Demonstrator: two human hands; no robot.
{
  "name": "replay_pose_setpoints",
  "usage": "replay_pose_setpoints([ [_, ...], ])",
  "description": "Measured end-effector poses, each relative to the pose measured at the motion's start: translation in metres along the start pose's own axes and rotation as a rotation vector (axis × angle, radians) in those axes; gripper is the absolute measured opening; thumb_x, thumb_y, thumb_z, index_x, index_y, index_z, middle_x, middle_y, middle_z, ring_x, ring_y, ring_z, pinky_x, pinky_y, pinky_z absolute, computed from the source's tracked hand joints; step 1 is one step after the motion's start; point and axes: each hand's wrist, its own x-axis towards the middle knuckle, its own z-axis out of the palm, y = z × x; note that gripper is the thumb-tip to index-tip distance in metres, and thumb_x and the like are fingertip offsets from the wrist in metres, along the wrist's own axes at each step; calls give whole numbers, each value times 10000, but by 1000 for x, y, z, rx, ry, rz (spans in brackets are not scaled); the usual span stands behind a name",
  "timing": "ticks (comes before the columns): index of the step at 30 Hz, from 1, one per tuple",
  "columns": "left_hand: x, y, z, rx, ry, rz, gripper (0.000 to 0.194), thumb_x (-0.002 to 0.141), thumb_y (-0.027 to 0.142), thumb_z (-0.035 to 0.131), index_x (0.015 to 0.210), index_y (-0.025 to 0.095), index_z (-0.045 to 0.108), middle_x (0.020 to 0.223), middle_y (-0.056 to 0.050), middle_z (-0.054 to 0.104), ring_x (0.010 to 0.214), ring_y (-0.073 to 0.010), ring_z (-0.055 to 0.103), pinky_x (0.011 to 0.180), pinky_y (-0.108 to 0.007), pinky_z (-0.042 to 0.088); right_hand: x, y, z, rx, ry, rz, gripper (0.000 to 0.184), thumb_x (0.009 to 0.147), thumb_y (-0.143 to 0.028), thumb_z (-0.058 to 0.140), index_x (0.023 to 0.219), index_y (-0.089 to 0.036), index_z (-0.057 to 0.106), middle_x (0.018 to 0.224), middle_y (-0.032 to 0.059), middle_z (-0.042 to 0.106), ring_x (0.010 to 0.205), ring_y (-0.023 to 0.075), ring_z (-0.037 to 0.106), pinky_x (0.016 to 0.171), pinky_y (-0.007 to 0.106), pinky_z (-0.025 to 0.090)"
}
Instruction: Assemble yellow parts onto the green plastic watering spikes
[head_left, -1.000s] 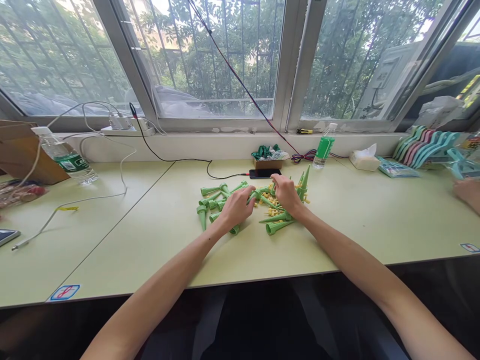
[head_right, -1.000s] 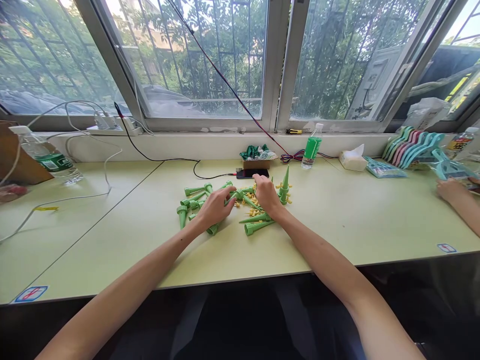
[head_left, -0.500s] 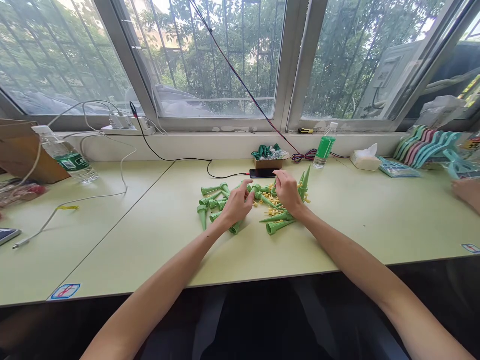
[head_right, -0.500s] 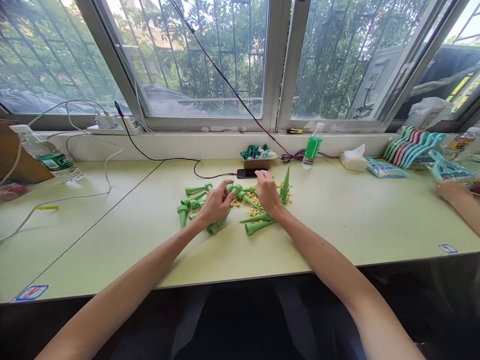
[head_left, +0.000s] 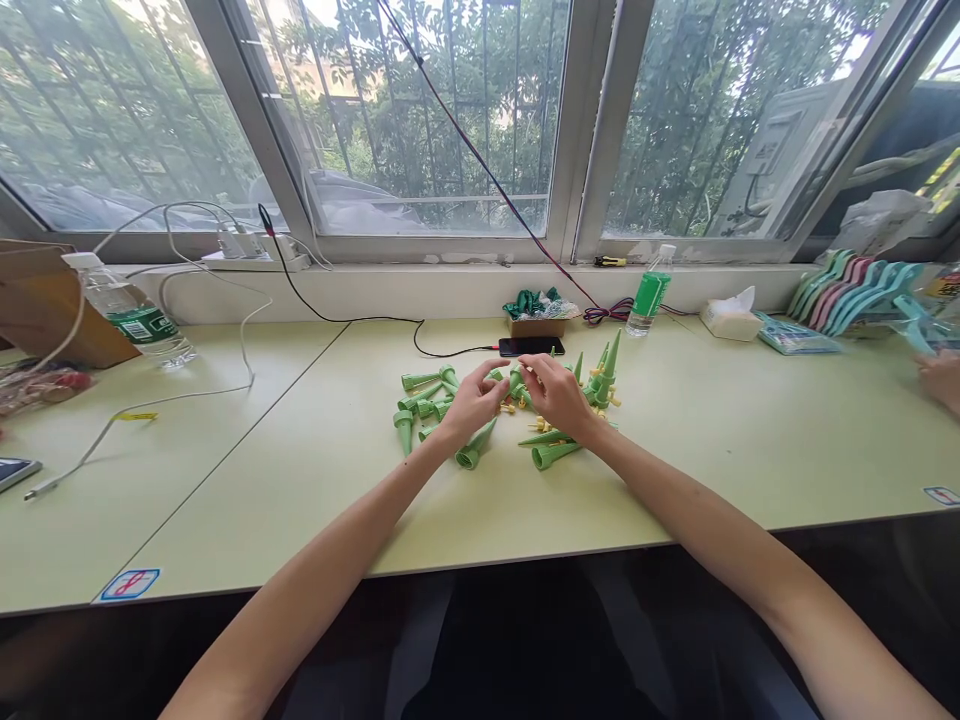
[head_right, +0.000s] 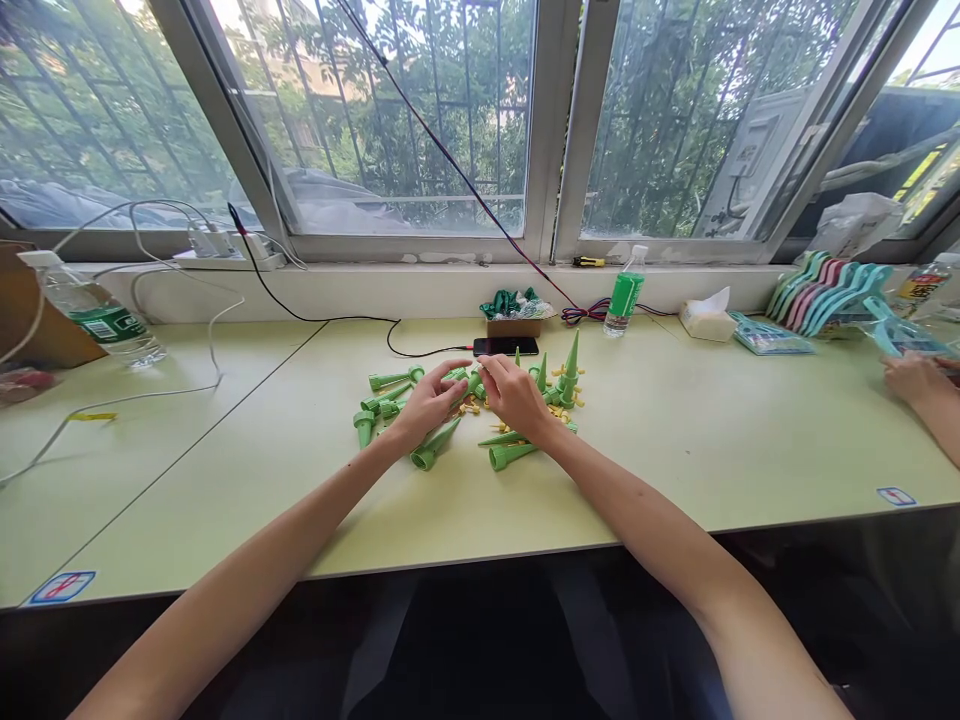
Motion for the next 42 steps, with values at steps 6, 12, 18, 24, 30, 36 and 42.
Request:
replay_pose_setpoints([
  [6,-1,-1,1,-8,-84,23,551,857,424,639,1342,193,518,569,66,466,452,-61,337,456,-191,279,-1,1,-1,18,-60,18,266,1032,-237,381,1198,-210,587,1100,109,662,1007,217,629,873,333,499],
  [12,0,-3,2,34,-97,19,499,849,368,642,1301,191,526,589,57,474,457,-63,364,453,-193,289,-1,-1,-1,25,-74,12,267,1031,-227,380,1209,-208,578,1121,106,661,1027,212,630,857,312,493],
  [18,3,-9,0,108,107,59,433,862,326,611,1265,214,499,669,44,535,497,-69,435,500,-190,372,0,0,-2,-56,-86,89,248,1017,-226,418,1184,-174,594,1090,118,655,927,214,632,754,294,483],
  [24,2,-6,-2,222,282,130,393,890,302,562,1269,228,486,733,26,579,478,-62,426,475,-189,358,-4,11,6,-110,-284,-29,150,956,-182,542,1026,-167,673,999,110,642,983,238,558,867,357,476],
  [30,3,-6,-1,266,302,147,373,887,297,561,1247,227,494,720,32,581,468,-61,427,486,-190,371,-6,11,8,-150,-382,-141,210,966,-153,503,1058,-160,691,1060,127,641,994,242,498,914,389,446],
  [36,3,-5,-1,272,296,155,374,887,289,557,1249,220,490,698,38,578,473,-68,463,485,-187,371,-4,3,7,-145,-518,-189,307,915,-15,451,1007,-194,683,1097,89,680,980,232,472,875,371,384],
  [42,2,-5,0,286,282,165,364,892,281,551,1247,216,497,666,51,539,451,-63,432,462,-187,345,-4,2,7,-176,-621,-164,381,787,84,446,956,-178,664,1012,75,700,933,229,467,821,352,341],
])
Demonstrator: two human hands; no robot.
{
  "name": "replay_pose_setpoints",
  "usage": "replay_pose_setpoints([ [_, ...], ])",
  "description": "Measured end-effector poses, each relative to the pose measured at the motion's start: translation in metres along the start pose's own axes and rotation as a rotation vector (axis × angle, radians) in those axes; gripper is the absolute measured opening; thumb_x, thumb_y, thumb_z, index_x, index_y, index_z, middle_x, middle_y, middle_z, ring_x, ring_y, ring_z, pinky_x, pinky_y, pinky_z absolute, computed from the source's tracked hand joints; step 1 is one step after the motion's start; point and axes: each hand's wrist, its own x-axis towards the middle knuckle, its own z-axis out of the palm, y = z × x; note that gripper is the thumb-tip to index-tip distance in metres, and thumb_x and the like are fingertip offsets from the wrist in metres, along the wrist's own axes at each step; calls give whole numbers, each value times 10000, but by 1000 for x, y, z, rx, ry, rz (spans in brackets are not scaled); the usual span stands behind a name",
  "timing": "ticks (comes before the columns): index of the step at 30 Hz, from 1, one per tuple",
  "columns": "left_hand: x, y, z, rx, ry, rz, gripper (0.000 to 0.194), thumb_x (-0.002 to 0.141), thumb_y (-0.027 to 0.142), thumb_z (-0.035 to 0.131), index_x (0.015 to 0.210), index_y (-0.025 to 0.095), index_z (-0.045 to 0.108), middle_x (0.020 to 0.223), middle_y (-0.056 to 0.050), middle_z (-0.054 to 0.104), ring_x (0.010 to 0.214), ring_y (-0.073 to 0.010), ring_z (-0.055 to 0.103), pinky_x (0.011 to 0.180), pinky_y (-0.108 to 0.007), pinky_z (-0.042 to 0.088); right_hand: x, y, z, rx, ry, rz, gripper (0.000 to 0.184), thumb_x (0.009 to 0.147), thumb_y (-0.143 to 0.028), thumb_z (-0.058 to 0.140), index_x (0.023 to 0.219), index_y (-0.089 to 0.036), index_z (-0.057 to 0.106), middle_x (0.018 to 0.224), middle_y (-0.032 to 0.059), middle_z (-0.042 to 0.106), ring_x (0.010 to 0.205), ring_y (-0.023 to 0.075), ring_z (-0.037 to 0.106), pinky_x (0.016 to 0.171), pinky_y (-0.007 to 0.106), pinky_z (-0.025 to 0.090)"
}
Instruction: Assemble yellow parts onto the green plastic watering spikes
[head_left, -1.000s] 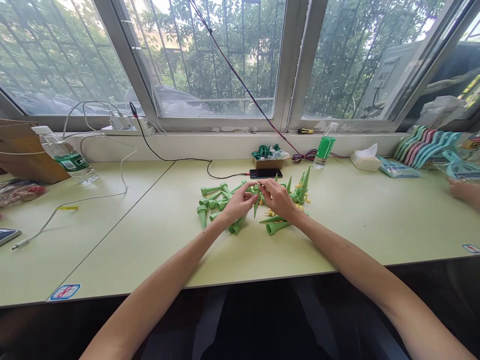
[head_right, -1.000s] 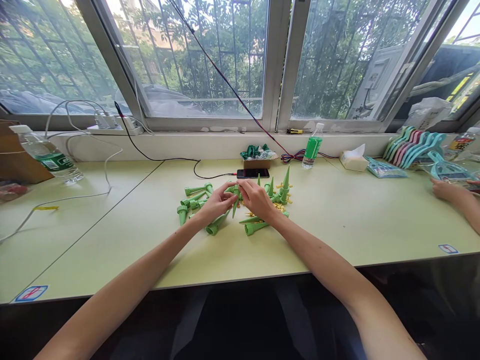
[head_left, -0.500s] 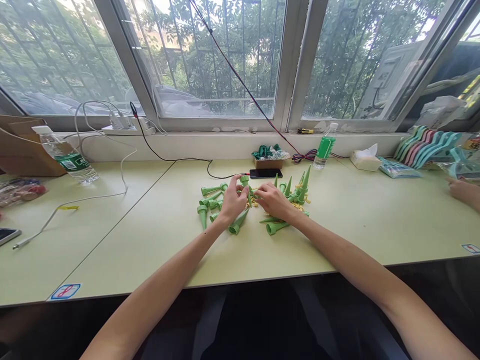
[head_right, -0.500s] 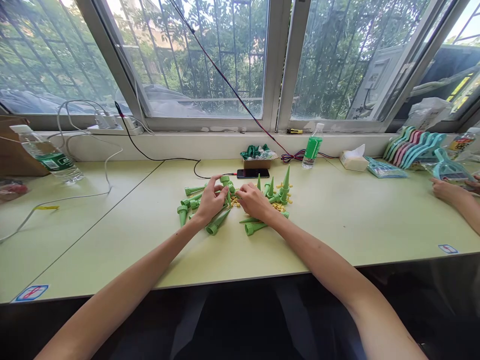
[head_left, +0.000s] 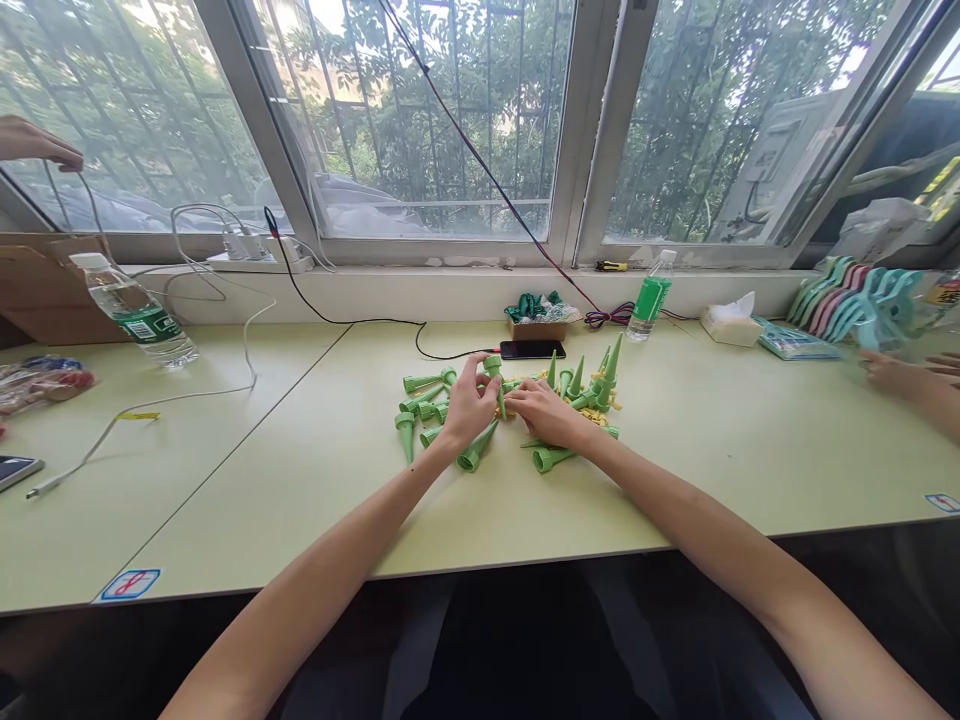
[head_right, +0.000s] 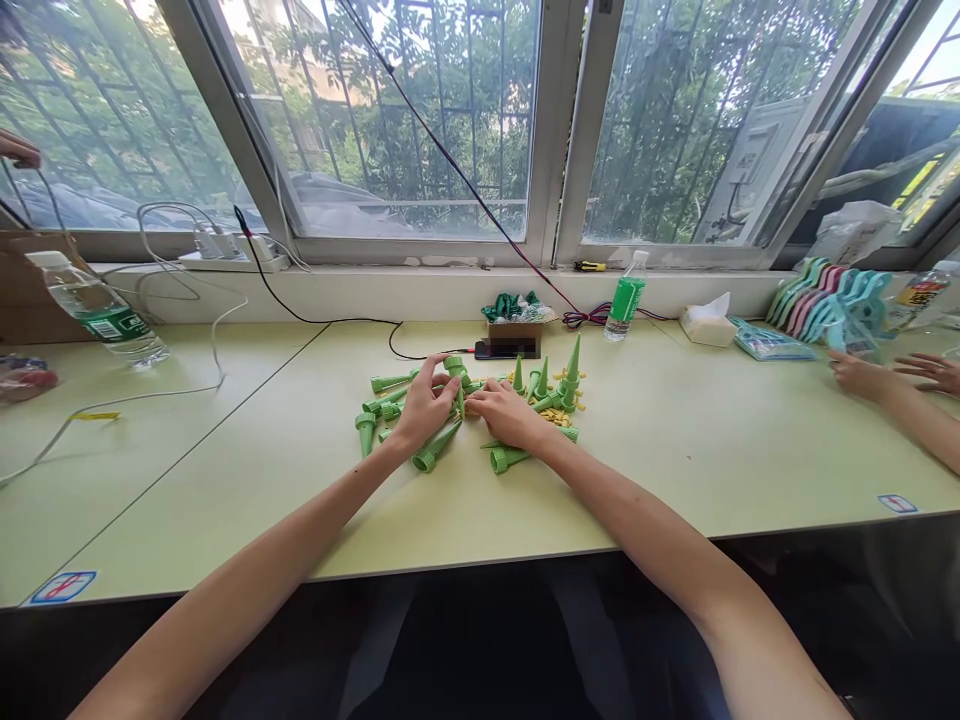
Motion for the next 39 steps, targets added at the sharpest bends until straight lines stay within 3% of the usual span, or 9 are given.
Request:
replay_pose_setpoints([
  [7,-1,1,2,-22,-34,-5,367,893,293,552,1247,210,501,655,46,533,454,-68,444,461,-190,348,1,1,0,-32,10,48,316,826,71,464,901,-163,663,884,88,660,890,226,475,803,340,344],
  [19,-3,3,2,19,-58,4,346,879,286,561,1208,195,506,627,54,535,464,-82,466,494,-202,380,3,7,11,-69,74,66,119,891,-76,604,965,-145,667,918,101,624,919,228,482,874,358,410],
  [28,-2,0,1,33,-28,5,351,888,309,562,1218,205,502,667,41,558,460,-74,443,485,-202,369,4,6,8,-66,106,84,98,883,-70,620,935,-139,665,871,89,620,919,226,523,877,352,435],
  [39,-1,-5,1,39,-6,25,355,908,305,538,1249,226,478,710,39,575,475,-62,416,504,-193,355,2,7,4,209,461,199,224,956,-84,476,1120,-192,584,1063,100,596,882,199,620,750,297,501],
])
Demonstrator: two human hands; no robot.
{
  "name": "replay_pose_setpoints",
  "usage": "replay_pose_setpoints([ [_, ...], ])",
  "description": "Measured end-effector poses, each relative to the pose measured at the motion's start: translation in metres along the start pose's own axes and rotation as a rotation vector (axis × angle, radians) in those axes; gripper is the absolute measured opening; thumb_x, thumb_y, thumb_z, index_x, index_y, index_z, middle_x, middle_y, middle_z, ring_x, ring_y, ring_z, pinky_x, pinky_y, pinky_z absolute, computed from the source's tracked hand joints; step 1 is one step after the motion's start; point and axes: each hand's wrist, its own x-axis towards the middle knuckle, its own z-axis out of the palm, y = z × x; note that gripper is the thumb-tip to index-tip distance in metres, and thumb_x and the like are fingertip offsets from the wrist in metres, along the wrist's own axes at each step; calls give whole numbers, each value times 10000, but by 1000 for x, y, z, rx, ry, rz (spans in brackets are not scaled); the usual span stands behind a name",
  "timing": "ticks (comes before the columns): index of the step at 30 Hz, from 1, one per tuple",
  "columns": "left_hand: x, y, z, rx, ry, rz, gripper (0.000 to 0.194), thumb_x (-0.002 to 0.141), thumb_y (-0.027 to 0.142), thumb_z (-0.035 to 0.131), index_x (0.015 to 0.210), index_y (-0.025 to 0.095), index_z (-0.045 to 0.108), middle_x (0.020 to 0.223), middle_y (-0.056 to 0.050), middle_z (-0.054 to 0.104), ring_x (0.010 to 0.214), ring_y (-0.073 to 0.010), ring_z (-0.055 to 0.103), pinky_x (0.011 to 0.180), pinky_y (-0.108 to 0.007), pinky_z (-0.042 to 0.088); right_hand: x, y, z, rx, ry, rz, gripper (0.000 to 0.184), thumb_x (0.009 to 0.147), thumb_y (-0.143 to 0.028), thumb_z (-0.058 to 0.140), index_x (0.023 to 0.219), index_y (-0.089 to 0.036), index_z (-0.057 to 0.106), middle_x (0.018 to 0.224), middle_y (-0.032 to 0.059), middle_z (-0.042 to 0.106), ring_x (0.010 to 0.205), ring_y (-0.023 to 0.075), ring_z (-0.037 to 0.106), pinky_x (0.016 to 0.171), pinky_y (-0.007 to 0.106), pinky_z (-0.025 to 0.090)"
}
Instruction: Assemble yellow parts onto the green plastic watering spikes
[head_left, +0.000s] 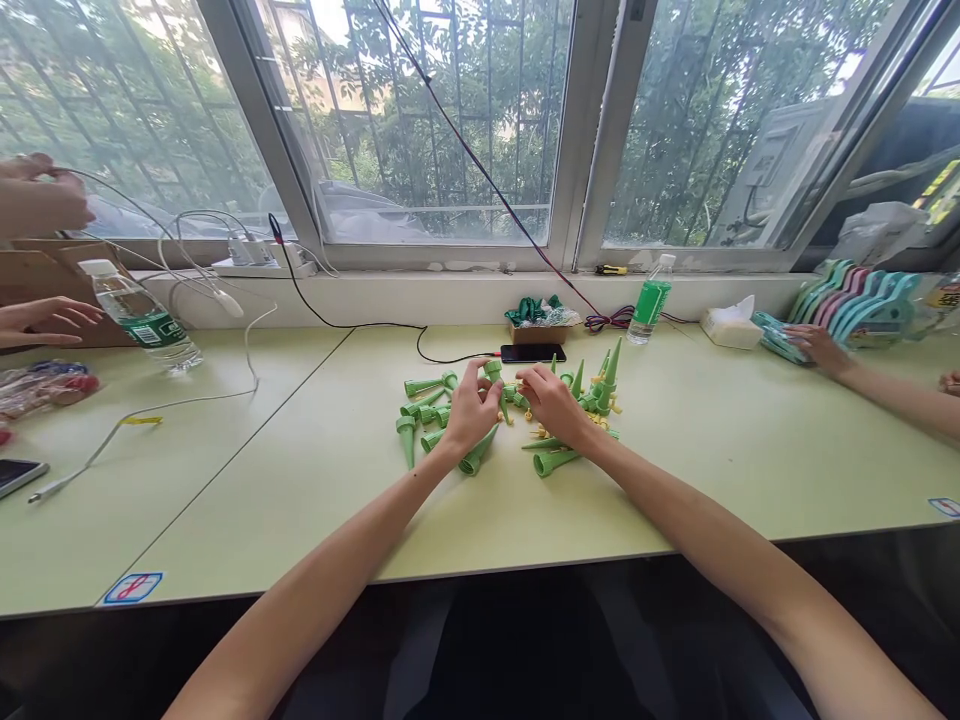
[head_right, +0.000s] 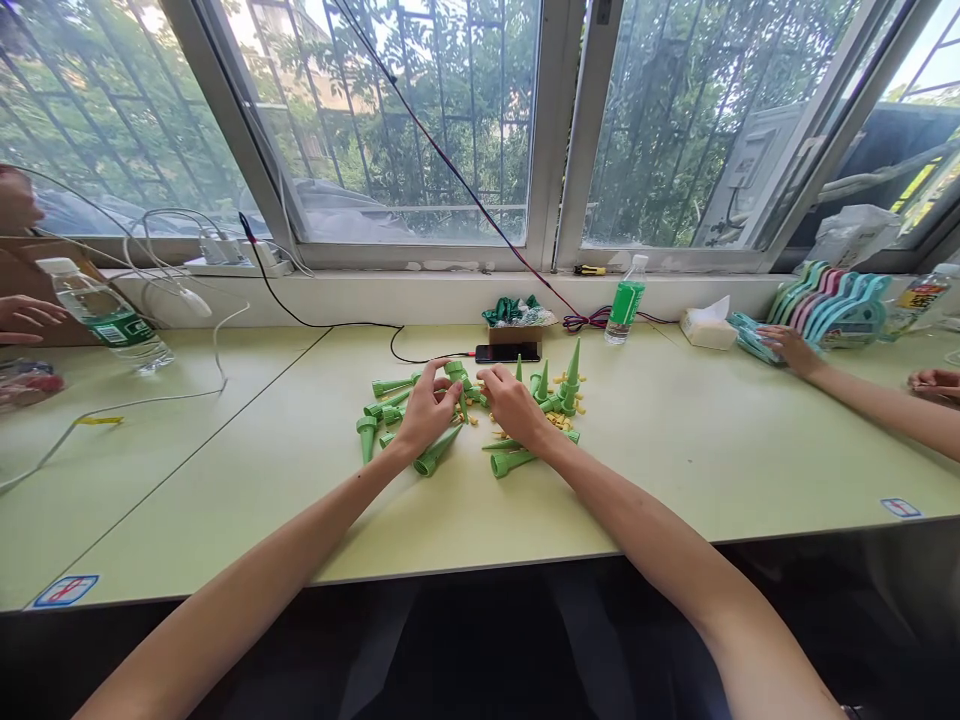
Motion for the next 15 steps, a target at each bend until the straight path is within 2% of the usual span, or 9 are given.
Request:
replay_pose_setpoints([
  [6,0,0,1,-30,-17,0,347,903,279,536,1240,221,478,708,40,568,453,-55,401,473,-186,347,0,-3,-1,27,33,-33,253,976,-142,472,1205,-213,552,1114,111,616,866,205,659,742,321,533],
  [15,-1,4,2,-99,-75,-3,359,892,234,523,1247,214,478,677,53,517,459,-52,362,459,-172,324,0,-5,-2,42,147,-109,170,1002,-214,485,1146,-214,577,1068,99,661,896,210,662,745,316,532],
])
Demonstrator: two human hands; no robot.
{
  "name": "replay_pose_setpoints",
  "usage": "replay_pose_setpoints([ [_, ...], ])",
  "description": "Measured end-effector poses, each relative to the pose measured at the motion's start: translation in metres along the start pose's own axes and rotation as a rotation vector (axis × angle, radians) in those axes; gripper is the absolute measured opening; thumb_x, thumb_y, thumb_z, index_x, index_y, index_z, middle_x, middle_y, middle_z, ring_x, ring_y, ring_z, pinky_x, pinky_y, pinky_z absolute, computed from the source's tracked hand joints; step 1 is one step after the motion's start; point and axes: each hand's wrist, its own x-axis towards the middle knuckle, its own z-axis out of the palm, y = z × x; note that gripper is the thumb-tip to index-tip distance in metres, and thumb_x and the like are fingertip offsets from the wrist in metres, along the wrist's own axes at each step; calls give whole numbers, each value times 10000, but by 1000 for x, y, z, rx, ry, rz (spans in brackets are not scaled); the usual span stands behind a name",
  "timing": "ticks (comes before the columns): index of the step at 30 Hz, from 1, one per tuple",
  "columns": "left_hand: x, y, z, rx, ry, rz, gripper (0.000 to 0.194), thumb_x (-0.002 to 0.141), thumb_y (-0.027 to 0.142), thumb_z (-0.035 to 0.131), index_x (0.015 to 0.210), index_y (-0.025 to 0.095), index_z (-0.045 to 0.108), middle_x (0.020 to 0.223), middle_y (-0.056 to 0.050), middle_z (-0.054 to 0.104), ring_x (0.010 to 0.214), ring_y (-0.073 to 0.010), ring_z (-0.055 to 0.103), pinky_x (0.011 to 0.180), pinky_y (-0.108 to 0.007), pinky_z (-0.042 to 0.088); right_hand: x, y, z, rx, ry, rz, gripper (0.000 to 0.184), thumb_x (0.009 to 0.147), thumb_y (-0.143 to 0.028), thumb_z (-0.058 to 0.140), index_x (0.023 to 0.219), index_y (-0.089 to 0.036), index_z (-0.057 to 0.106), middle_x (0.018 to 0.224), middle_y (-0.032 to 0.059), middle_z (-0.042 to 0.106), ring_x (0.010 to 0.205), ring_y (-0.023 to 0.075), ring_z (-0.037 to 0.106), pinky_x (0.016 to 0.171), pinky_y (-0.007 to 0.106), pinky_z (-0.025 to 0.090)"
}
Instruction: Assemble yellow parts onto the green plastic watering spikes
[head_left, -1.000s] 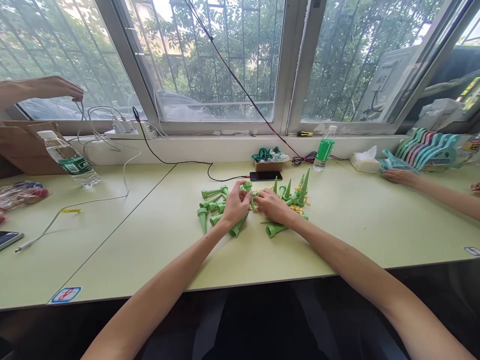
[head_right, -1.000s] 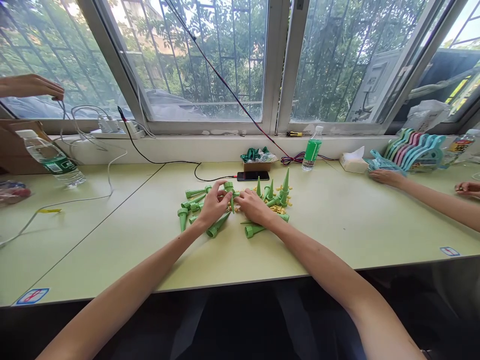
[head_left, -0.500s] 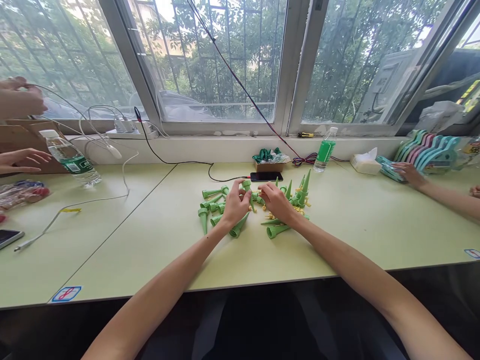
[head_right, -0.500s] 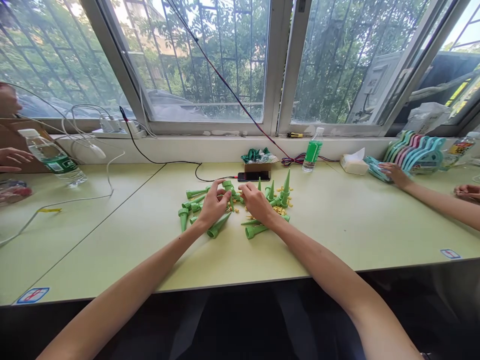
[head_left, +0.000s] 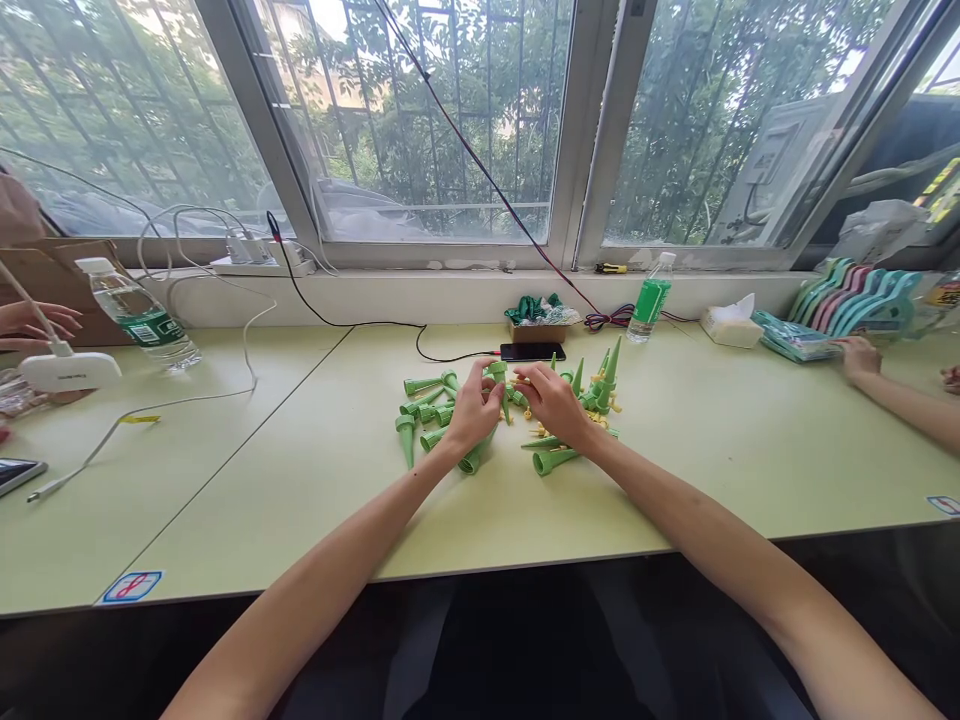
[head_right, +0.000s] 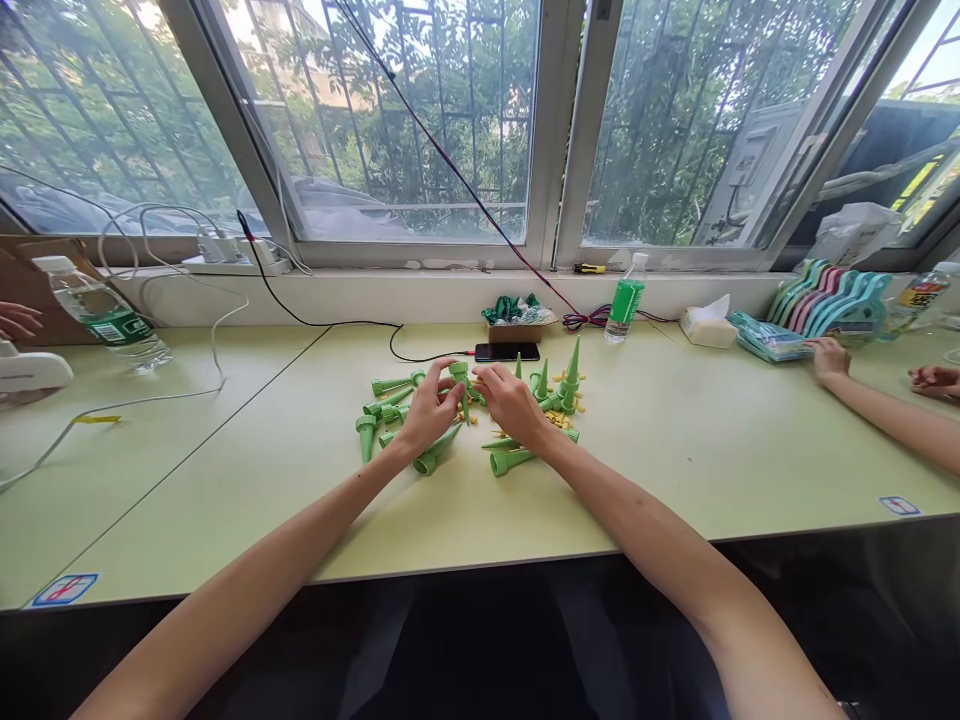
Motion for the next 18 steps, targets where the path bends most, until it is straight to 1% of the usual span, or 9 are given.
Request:
replay_pose_setpoints([
  [4,0,-1,1,-4,-40,15,362,901,235,506,1260,214,464,670,59,496,464,-53,350,464,-172,319,0,0,0,30,18,-11,201,1014,-220,458,1188,-227,560,1071,93,657,939,212,664,769,323,537],
  [10,0,-3,0,25,-63,46,344,910,241,496,1251,211,463,654,65,483,472,-59,363,482,-177,342,0,0,0,11,23,-29,199,1018,-219,441,1179,-229,558,1050,90,653,925,210,656,773,321,538],
  [18,0,-3,0,49,-59,80,326,908,236,495,1232,213,463,651,66,471,491,-63,363,492,-175,339,2,-3,-2,-12,16,-15,194,1019,-217,432,1156,-225,569,1043,91,654,916,209,657,766,312,538],
])
